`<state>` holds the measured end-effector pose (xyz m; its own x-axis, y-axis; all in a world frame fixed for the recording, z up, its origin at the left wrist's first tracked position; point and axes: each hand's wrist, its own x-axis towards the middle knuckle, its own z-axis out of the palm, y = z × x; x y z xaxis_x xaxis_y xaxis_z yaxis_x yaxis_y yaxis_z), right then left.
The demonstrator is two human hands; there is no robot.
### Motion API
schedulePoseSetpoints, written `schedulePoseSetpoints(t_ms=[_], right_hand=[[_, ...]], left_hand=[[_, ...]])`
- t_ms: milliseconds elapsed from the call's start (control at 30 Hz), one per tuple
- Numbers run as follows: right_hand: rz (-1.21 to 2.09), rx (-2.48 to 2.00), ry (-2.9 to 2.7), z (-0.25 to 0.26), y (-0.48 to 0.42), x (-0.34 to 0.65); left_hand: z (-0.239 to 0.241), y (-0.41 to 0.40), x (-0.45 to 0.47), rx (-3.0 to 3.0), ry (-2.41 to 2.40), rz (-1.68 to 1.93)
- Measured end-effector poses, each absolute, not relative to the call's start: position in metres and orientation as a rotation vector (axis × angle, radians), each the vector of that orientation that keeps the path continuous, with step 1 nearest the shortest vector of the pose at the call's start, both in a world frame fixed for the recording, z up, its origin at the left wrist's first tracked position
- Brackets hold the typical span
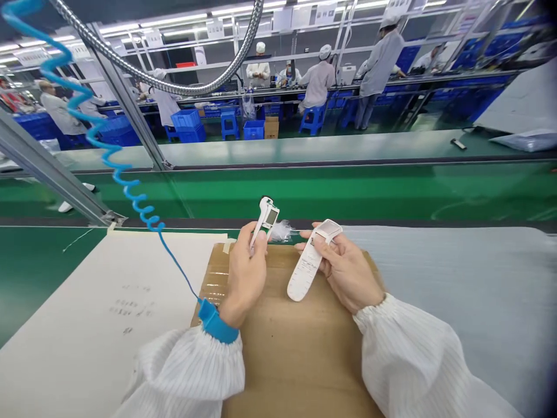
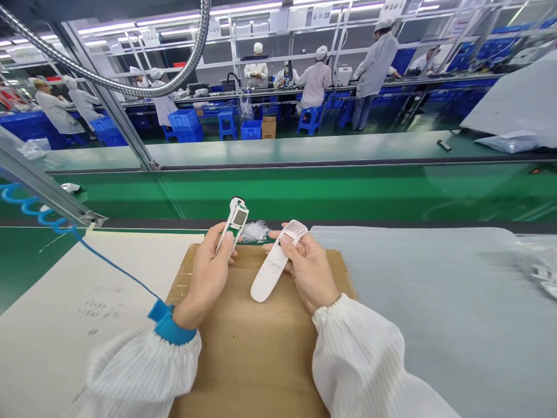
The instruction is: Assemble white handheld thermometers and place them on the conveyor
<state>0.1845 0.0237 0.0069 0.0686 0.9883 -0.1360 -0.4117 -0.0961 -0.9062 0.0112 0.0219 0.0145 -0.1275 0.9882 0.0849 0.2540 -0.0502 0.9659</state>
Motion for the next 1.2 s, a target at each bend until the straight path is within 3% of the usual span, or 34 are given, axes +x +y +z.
schedulePoseSetpoints(t_ms=[300, 700, 967, 1200], right_hand=[[1.614, -0.706, -0.602, 0.01, 0.021, 0.173], [1.474, -0.768, -0.712, 0.005, 0.023, 0.175], [1.697, -0.809, -0.271, 0.009, 0.023, 0.183], [1.716, -0.722, -0.449, 0.018, 0.02, 0.19]], left_hand=[[0.016, 0.001, 0.034, 1.708, 1.348, 1.059], [0.019, 0.0, 0.033, 1.707, 1.211, 1.086], [0.012, -0.012, 0.041, 2.134, 1.307, 0.618], [0.016, -0.01, 0.04, 2.233, 1.362, 0.678]])
